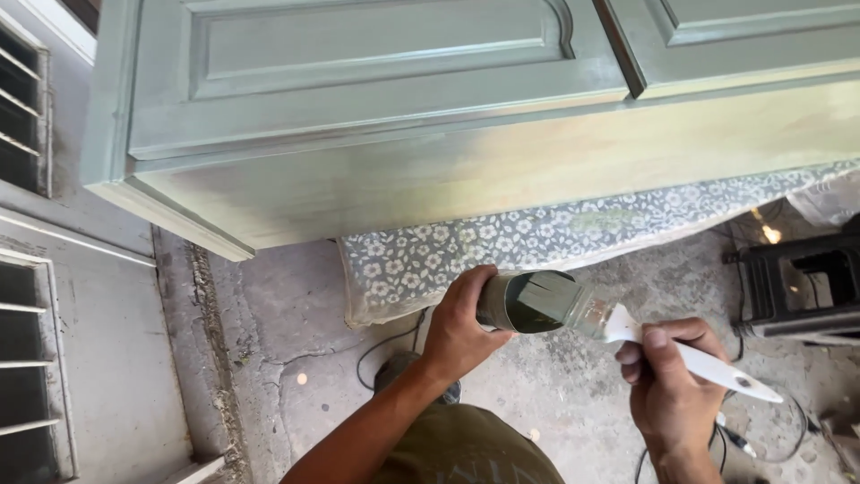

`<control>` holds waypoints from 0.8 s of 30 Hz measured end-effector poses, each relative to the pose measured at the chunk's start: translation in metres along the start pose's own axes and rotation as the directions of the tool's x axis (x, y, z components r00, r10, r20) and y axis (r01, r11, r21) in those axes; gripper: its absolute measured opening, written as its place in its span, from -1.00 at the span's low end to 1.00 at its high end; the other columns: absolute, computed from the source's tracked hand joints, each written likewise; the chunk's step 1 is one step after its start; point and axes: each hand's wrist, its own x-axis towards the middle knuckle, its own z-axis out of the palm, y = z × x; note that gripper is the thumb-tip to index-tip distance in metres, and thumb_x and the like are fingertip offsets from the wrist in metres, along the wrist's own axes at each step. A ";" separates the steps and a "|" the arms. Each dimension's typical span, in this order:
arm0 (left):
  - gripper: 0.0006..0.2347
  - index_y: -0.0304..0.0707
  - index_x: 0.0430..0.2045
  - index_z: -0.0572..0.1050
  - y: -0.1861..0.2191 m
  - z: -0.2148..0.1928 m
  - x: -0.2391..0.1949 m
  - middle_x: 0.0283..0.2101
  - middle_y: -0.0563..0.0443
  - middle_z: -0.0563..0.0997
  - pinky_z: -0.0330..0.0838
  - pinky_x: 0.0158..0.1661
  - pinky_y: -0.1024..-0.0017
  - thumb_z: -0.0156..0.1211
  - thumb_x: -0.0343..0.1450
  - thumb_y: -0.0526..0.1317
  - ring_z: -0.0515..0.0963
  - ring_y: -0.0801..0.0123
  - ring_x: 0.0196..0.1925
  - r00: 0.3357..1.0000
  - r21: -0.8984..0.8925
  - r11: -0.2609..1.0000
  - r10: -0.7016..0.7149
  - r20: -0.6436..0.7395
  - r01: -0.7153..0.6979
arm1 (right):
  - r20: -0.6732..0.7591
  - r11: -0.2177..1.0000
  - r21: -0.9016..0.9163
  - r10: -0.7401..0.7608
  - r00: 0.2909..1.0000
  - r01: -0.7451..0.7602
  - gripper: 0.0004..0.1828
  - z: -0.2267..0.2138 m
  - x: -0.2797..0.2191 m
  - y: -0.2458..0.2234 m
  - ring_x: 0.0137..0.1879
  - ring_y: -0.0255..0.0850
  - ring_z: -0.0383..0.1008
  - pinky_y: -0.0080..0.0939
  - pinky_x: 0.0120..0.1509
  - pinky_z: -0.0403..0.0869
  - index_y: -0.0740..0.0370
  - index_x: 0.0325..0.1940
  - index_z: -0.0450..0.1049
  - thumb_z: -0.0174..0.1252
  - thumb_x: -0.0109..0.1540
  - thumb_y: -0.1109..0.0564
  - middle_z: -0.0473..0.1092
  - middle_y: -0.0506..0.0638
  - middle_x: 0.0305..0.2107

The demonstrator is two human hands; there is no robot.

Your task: The person paints the lower section of a light green cabinet using a paintbrush and a paint can. They apply paint to the bottom edge and side panels, dipping the brush into the can periodically to reload paint.

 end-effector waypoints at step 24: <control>-0.33 -0.09 0.09 0.37 -0.047 -0.044 0.049 0.10 0.02 0.54 0.54 -0.10 0.32 0.59 0.09 -0.24 0.55 0.19 0.10 0.968 -0.078 0.969 -0.224 0.112 0.234 | 0.473 0.988 -0.030 -0.117 0.873 0.148 -0.76 0.049 0.012 -0.007 -0.15 0.05 0.68 -0.20 -0.16 0.68 0.36 -0.11 0.54 0.07 0.31 0.13 0.48 0.43 -0.02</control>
